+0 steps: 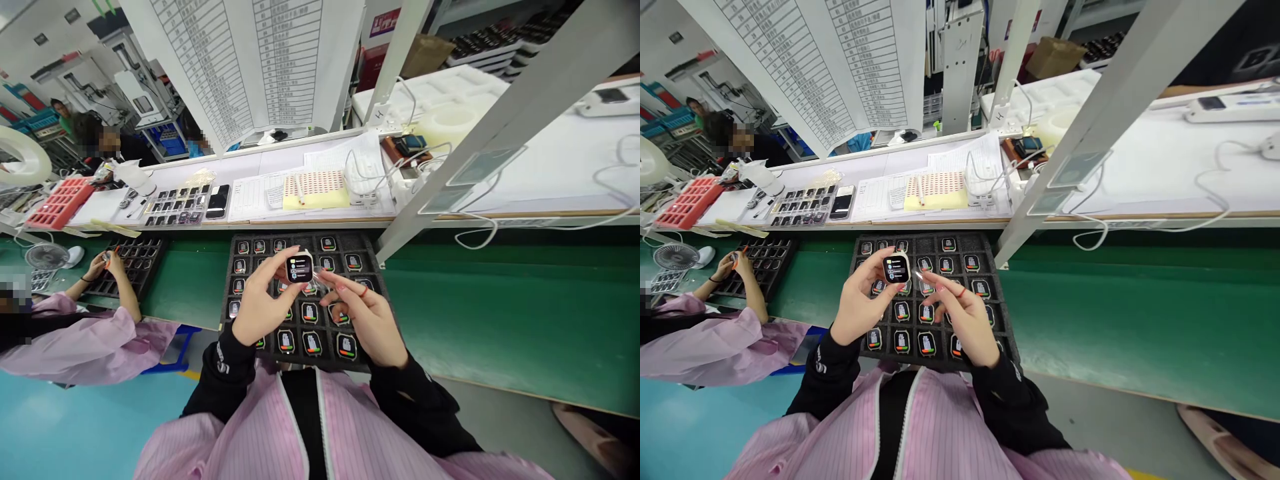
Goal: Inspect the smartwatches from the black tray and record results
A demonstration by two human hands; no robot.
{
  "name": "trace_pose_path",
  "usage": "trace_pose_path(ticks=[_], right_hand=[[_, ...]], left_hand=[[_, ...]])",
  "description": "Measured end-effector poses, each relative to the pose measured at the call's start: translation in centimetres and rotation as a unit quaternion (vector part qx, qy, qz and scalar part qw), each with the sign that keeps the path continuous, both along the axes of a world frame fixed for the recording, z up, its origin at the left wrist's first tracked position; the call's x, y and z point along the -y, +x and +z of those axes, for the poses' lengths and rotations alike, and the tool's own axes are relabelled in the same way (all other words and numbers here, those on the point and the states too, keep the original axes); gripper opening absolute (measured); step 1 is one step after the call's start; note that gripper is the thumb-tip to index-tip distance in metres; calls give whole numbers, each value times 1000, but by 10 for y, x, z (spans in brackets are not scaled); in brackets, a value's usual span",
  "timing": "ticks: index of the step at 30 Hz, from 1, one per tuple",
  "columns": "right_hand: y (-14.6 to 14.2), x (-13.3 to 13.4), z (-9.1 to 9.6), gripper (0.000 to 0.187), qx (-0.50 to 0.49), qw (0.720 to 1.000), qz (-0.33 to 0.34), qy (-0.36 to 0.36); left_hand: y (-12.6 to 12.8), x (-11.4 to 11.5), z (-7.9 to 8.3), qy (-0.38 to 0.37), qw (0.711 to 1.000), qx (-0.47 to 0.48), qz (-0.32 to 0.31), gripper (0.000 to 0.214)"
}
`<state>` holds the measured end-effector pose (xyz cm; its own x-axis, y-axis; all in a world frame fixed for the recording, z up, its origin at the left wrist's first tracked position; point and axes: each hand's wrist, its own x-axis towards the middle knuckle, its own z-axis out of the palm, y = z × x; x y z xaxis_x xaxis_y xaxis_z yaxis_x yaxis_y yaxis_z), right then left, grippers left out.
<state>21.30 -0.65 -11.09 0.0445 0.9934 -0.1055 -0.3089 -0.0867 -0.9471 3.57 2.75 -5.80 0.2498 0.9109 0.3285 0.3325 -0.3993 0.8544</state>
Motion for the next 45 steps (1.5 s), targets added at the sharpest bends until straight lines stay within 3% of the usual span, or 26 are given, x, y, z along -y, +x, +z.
trace_pose_path(ticks=[13,22,31,45], right_hand=[[-6,-19,40,47,55,993,24,98],[-13,-26,39,51,76,992,33,97],[-13,-28,43,50,66,992,31,105],[-4,-25,24,46,20,996,32,75]], left_hand=[[14,-2,9,19,999,6,-47,50],[7,-2,10,22,999,-7,-22,50],[7,-5,12,34,999,12,-35,50],[9,-3,14,45,997,-4,-65,51]])
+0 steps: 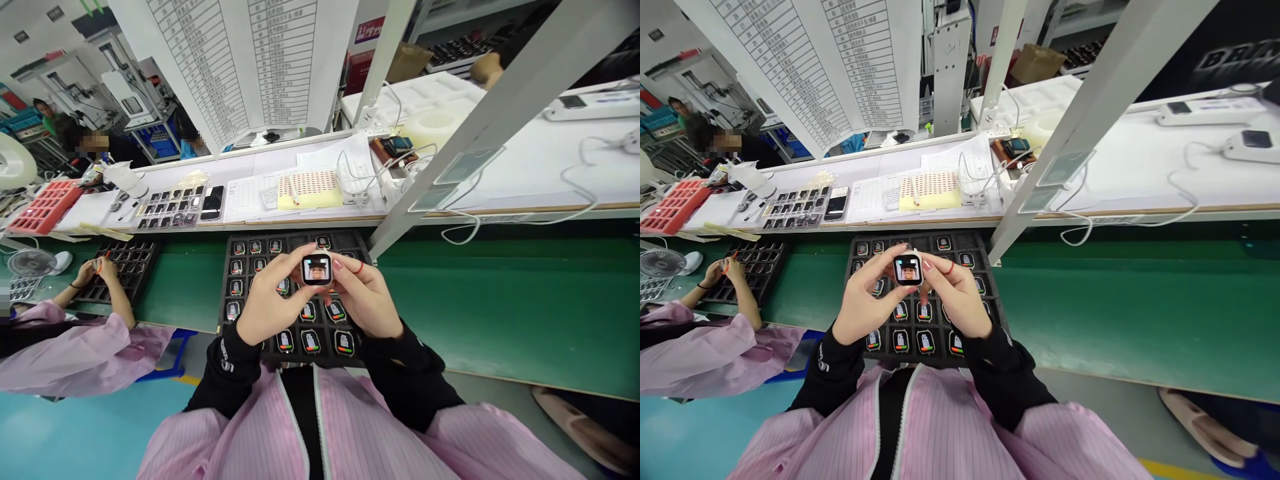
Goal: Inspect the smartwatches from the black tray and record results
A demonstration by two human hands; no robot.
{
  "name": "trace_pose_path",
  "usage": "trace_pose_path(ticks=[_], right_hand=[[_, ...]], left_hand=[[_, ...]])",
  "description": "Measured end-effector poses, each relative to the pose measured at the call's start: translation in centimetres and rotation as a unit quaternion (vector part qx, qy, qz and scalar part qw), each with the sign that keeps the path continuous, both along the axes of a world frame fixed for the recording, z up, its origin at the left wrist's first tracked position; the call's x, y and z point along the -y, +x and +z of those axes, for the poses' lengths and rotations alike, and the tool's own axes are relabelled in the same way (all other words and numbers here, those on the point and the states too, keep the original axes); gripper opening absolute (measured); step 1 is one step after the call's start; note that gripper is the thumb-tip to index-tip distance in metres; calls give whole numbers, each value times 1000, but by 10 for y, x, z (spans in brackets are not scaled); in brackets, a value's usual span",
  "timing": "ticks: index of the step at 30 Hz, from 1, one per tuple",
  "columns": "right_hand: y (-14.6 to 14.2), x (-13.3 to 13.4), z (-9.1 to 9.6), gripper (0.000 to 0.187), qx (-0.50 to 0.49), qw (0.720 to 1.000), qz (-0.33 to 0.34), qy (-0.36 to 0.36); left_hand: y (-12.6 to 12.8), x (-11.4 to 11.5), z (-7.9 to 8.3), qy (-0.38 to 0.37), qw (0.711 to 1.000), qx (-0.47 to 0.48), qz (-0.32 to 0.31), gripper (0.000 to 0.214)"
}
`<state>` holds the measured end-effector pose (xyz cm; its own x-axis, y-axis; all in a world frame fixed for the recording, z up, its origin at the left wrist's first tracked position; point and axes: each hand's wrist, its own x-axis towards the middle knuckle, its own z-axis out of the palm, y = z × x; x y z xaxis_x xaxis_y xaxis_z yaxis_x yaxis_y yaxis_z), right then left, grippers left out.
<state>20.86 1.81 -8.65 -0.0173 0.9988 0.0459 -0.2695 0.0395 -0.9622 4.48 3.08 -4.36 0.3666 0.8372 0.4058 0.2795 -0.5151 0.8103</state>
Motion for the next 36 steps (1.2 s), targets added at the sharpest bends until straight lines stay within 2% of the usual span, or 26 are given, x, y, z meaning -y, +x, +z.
trace_pose_path(ticks=[11,16,25,30,36], right_hand=[[-4,5,6,40,-50,999,-5,-4],[-5,9,8,43,-49,999,-13,-5],[1,17,8,32,-83,996,-4,42],[11,4,16,35,-71,995,-22,69],[28,-25,43,40,-62,989,-27,129]], left_hand=[[-2,4,5,4,1000,-15,-12,52],[-3,6,5,7,1000,-13,-23,54],[2,7,10,35,998,-3,-53,52],[12,-9,13,55,996,9,-75,52],[33,-44,27,116,988,44,-91,52]])
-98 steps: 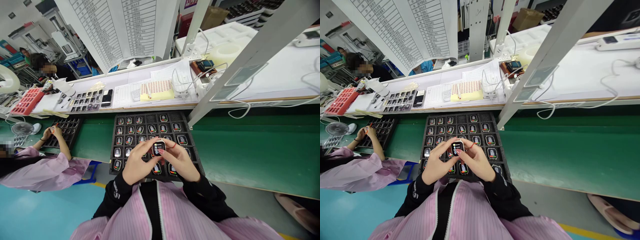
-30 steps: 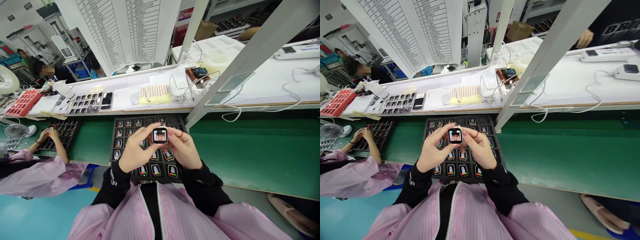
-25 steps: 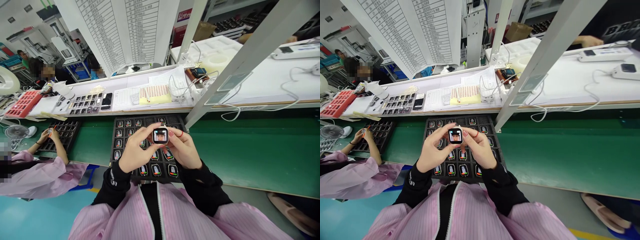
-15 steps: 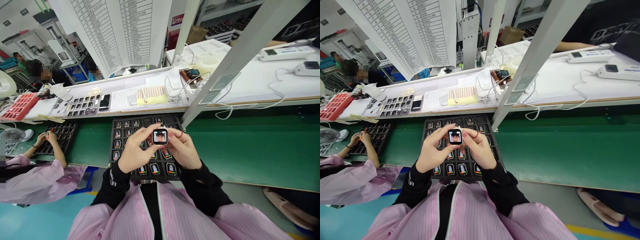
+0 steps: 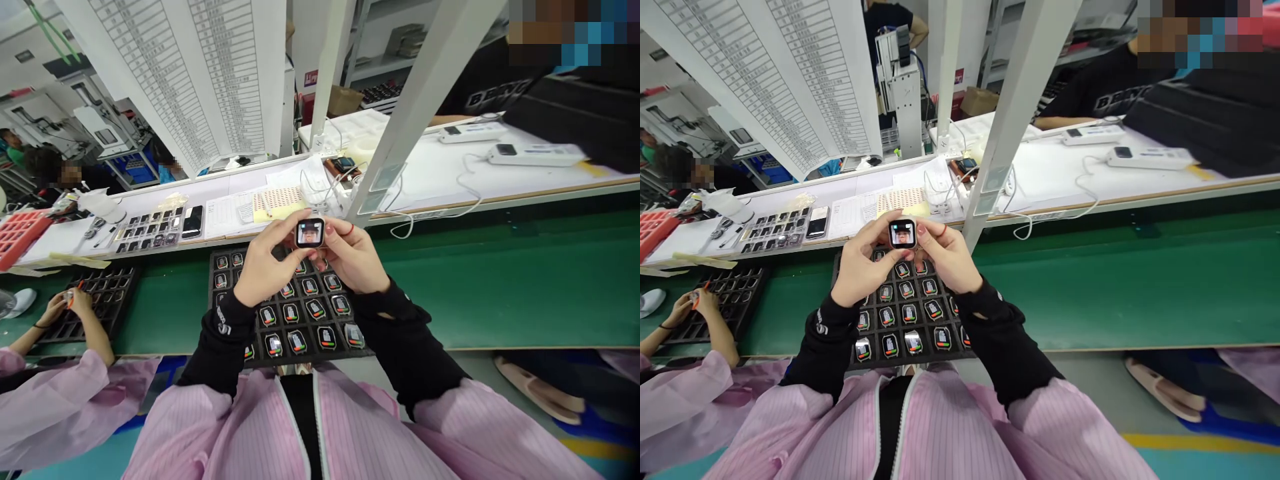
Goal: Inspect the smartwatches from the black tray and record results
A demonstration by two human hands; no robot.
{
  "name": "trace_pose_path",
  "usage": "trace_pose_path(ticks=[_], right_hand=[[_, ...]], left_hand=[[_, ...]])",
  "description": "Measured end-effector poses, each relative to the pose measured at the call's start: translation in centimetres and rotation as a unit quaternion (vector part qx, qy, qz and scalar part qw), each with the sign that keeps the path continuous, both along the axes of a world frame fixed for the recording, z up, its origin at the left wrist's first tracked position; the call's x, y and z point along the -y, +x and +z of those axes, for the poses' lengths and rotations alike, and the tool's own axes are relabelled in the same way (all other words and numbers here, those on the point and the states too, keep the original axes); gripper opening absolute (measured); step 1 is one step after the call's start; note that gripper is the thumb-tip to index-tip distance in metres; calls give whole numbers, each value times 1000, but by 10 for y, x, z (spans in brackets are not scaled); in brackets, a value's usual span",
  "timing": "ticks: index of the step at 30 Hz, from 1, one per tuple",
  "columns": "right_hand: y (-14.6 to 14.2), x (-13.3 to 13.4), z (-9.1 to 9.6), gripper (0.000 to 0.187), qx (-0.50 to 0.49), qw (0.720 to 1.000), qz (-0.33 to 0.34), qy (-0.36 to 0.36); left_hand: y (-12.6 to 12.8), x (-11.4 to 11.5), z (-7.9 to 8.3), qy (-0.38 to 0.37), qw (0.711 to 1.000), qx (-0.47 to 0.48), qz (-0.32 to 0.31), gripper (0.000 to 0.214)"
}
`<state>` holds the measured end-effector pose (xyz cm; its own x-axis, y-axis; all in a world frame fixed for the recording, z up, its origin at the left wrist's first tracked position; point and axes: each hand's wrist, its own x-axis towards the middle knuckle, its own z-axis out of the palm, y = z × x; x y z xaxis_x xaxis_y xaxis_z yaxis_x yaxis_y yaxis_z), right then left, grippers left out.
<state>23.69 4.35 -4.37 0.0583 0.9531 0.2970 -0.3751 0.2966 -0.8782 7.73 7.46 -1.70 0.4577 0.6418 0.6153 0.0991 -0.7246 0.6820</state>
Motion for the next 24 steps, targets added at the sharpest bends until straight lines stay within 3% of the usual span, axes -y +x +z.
trace_pose_path(ticks=[9,24], right_hand=[[11,-13,22,36,21,998,-27,58],[9,-6,26,37,7,998,-2,64]], left_hand=[[17,-16,15,26,1000,5,-8,51],[13,-6,18,28,999,18,-4,53]])
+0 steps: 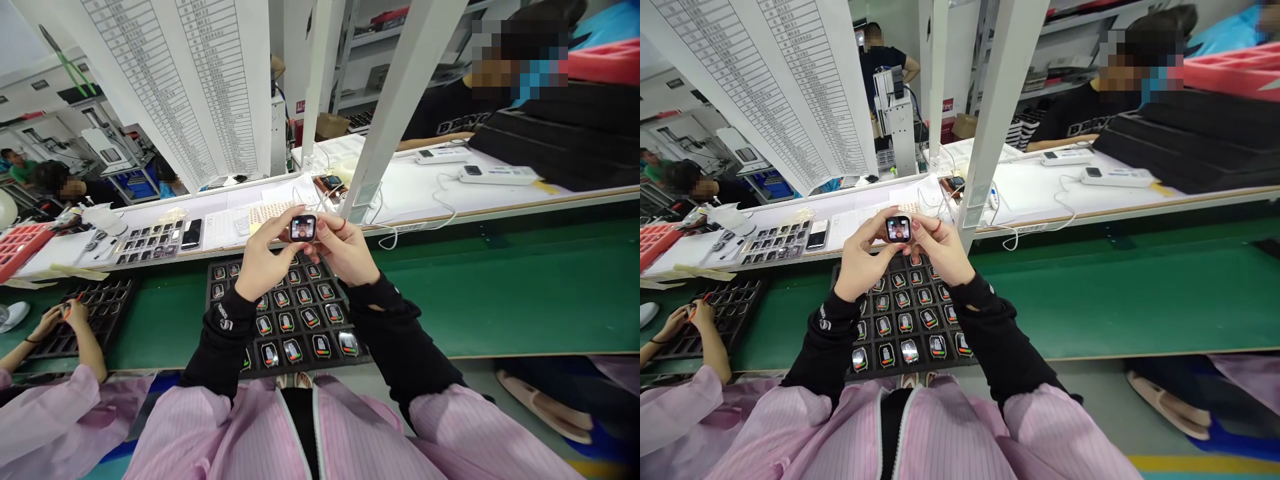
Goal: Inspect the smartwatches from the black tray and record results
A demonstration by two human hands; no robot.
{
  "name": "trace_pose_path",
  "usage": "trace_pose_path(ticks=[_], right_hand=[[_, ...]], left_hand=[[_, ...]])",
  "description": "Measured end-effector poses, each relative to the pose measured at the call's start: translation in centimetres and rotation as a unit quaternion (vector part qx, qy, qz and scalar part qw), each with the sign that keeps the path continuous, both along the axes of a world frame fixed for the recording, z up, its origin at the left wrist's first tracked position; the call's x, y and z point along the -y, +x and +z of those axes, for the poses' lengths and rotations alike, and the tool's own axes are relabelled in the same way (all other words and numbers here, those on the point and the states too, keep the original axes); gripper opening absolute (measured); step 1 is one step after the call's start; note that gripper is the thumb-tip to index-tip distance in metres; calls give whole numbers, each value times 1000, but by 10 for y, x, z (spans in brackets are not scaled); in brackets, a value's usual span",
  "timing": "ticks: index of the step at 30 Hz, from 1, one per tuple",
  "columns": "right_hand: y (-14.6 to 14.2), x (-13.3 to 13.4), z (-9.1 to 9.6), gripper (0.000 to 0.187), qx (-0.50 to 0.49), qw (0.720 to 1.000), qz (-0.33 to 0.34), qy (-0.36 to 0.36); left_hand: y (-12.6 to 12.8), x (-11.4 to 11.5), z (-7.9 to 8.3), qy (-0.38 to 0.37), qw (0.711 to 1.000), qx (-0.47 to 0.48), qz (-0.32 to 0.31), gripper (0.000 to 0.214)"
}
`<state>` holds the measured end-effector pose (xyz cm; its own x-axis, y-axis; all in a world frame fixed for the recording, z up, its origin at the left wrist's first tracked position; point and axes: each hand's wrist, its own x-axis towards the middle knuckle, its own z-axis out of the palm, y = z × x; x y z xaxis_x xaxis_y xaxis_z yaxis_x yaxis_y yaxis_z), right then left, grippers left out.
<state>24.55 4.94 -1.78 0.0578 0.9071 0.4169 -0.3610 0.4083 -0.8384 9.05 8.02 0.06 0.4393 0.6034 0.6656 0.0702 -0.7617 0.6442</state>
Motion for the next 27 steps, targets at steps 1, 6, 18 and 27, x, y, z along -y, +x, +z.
trace_pose_path(ticks=[1,6,18,27], right_hand=[[0,0,0,37,-2,1000,1,-1],[-2,5,0,39,3,1000,-3,-7],[2,11,-2,43,-5,1000,10,-24],[2,7,-4,43,-16,999,9,-29]], left_hand=[[-1,1,0,2,1000,-2,1,53],[-3,6,1,0,1000,-3,1,53],[-1,18,4,-1,1000,-9,12,52],[-1,14,3,-12,1000,-19,15,52]])
